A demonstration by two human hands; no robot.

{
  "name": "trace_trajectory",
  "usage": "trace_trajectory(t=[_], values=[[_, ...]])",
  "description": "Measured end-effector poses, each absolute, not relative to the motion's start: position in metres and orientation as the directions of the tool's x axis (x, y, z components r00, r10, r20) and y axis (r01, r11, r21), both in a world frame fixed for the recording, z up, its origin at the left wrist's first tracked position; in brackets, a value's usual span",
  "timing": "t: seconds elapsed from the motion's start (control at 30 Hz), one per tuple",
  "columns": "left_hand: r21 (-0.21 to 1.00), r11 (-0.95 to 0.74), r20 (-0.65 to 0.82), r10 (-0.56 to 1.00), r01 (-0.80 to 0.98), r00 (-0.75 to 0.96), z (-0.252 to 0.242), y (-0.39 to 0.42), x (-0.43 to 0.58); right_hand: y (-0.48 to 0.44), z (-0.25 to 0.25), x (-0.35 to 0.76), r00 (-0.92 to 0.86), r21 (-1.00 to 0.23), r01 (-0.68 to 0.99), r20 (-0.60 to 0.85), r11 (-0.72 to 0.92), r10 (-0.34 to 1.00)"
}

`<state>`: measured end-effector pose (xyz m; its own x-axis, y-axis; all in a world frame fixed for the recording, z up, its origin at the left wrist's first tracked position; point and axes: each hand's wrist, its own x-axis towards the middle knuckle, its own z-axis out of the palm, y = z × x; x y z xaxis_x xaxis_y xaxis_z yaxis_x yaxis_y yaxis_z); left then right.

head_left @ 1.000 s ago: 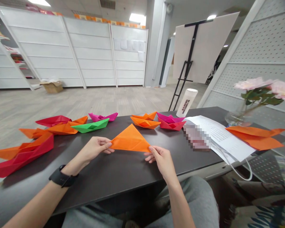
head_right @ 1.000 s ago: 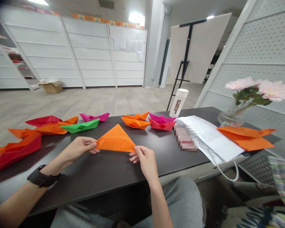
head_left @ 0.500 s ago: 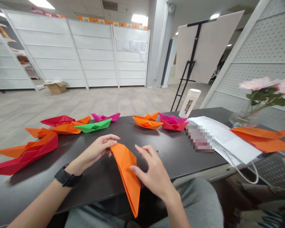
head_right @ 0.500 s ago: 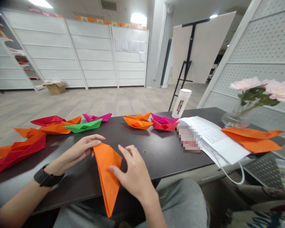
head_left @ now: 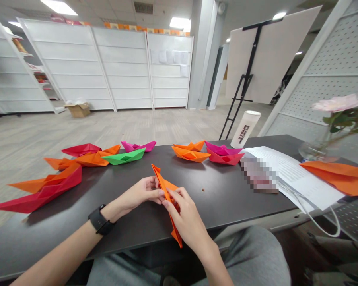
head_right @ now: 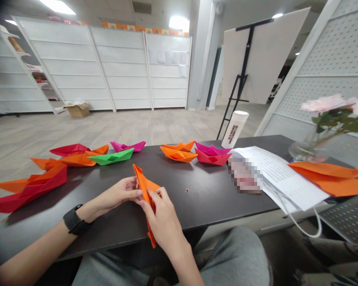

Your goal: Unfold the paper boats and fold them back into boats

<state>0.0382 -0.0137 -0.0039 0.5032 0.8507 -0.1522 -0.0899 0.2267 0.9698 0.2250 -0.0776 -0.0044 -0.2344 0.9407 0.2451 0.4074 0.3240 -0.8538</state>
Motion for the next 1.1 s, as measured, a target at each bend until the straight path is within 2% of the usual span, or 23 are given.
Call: trace_trajectory(t=[0.23, 0.43, 0.57, 0.67, 0.87, 0.93, 1.0, 1.1], values=[[0.965, 0.247, -0.17, 0.844, -0.086, 0.509, 0.0, -0.016, 0.043, -0.075, -0.012, 0.225, -0.248, -0.848, 0.383, 0.288, 0.366, 0.925], [0.998, 0.018, 0.007, 0.912, -0.058, 0.41, 0.0, -0.018, 0.048, -0.08, -0.009, 0.223, -0.209, -0.749, 0.555, 0.296, 0.362, 0.932], [0.996, -0.081, 0.086, 0.918, -0.029, 0.387, 0.005, -0.024, 0.052, -0.085, -0.004, 0.219, -0.195, -0.727, 0.576, 0.322, 0.374, 0.926], [0.992, -0.117, 0.125, 0.911, -0.043, 0.392, 0.004, -0.026, 0.051, -0.085, -0.002, 0.219, -0.217, -0.741, 0.539, 0.337, 0.4, 0.916], [0.989, -0.112, 0.142, 0.884, -0.092, 0.446, -0.003, -0.024, 0.042, -0.08, -0.007, 0.226, -0.224, -0.831, 0.361, 0.363, 0.424, 0.904], [0.986, -0.124, 0.16, 0.905, -0.114, 0.394, -0.003, -0.024, 0.039, -0.077, -0.011, 0.228, -0.182, -0.841, 0.357, 0.365, 0.407, 0.913], [0.981, -0.156, 0.183, 0.945, -0.116, 0.272, -0.001, -0.024, 0.039, -0.074, -0.016, 0.229, -0.077, -0.843, 0.385, 0.376, 0.375, 0.924], [0.975, -0.221, 0.222, 0.971, -0.028, 0.088, 0.002, -0.023, 0.042, -0.072, -0.021, 0.228, 0.07, -0.819, 0.455, 0.425, 0.35, 0.903]])
